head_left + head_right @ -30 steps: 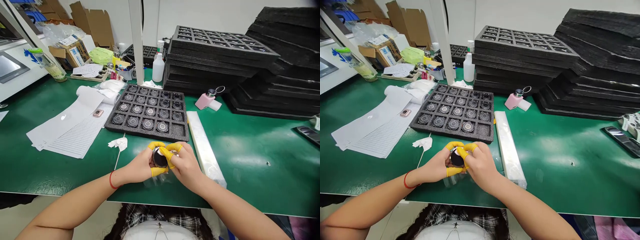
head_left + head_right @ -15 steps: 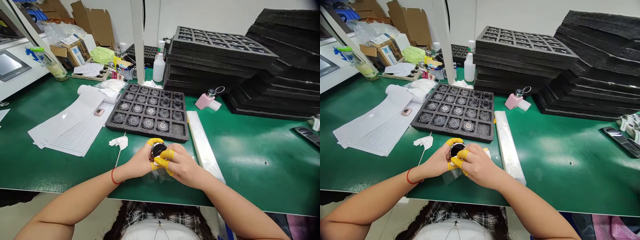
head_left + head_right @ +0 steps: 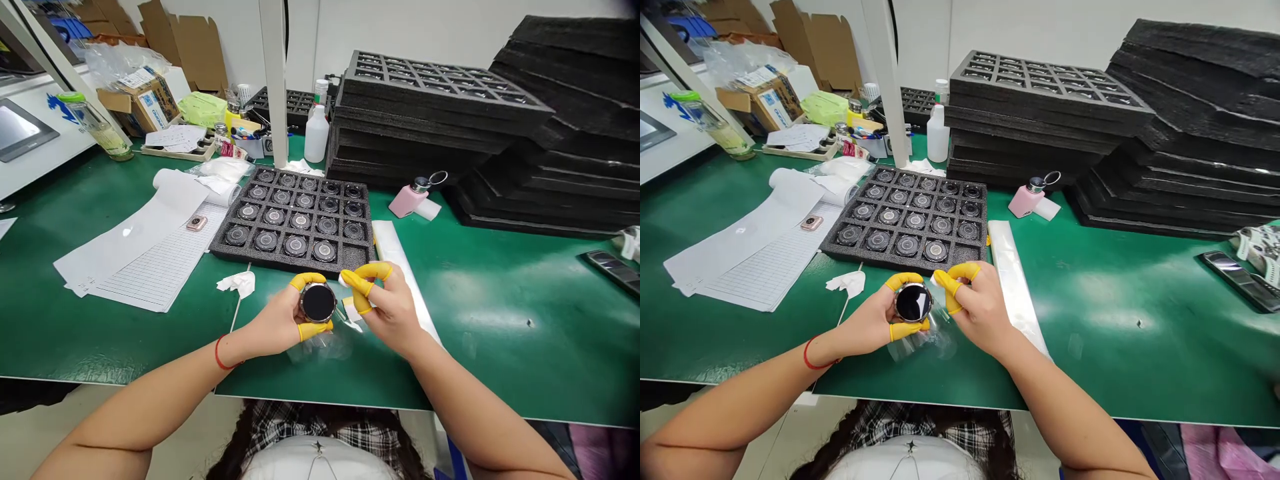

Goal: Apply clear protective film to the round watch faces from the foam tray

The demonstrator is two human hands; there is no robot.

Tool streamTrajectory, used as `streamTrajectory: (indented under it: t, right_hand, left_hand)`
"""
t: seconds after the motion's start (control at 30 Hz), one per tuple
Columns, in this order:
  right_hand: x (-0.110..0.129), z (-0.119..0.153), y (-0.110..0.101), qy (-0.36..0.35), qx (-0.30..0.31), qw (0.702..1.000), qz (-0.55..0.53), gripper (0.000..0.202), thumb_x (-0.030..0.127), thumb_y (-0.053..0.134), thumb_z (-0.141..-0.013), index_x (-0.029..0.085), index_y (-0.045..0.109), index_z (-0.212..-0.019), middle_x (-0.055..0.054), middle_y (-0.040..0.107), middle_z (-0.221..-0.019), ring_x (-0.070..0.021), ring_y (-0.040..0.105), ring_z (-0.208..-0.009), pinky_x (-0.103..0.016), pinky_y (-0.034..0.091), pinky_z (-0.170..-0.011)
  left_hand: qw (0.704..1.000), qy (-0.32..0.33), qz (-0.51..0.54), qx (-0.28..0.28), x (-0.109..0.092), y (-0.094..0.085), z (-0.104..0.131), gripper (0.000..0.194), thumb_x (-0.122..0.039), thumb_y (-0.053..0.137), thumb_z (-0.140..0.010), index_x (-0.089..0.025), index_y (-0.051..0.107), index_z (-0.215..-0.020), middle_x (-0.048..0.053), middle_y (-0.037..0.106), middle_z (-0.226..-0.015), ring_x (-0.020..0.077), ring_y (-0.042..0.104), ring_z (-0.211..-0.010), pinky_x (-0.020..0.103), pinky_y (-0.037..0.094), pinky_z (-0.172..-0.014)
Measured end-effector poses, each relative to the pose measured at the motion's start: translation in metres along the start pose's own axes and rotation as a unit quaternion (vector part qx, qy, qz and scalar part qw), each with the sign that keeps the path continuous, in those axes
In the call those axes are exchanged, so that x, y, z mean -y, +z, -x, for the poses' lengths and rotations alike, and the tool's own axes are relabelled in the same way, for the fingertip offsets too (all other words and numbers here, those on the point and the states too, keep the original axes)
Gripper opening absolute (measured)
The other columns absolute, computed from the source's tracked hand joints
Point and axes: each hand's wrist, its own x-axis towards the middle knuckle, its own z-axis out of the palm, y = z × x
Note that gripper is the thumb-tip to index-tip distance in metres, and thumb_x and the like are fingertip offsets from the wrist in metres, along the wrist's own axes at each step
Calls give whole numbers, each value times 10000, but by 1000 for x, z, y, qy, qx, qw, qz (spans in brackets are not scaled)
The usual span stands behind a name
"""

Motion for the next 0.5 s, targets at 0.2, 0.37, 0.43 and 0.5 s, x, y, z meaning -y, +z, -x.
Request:
streamTrajectory:
  t: [0.2,0.37,0.43,0.5]
  right_hand:
    - [8,8,11,-50,61,996,34,216,43,471,-842,189,627,-809,-73,579,-915,-192,492,-863,-420,472,-819]
    - [10,11,13,-76,80,988,107,195,61,499,-844,173,593,-716,-81,587,-860,-200,469,-845,-448,479,-887]
    - [12,12,12,-84,83,986,119,204,69,505,-849,168,588,-690,-81,580,-813,-201,466,-826,-450,479,-898]
    - [15,13,10,-84,83,986,120,205,87,508,-859,163,590,-687,-83,567,-779,-205,470,-822,-443,484,-886]
  left_hand:
    - [1000,12,-12,-4,8,1,-2,588,-268,755,-730,-252,419,-1212,51,560,-1166,201,594,-1023,378,511,-919]
    - [1000,-11,12,-27,11,-1,-2,625,-261,749,-735,-272,372,-1234,28,557,-1074,192,612,-959,405,528,-892]
    - [999,-8,0,-39,11,-2,-2,619,-253,747,-736,-275,377,-1232,26,558,-1064,194,617,-953,402,533,-879]
    - [999,-2,-5,-51,10,-3,-3,613,-251,740,-742,-275,377,-1235,27,567,-1063,195,621,-956,393,531,-882]
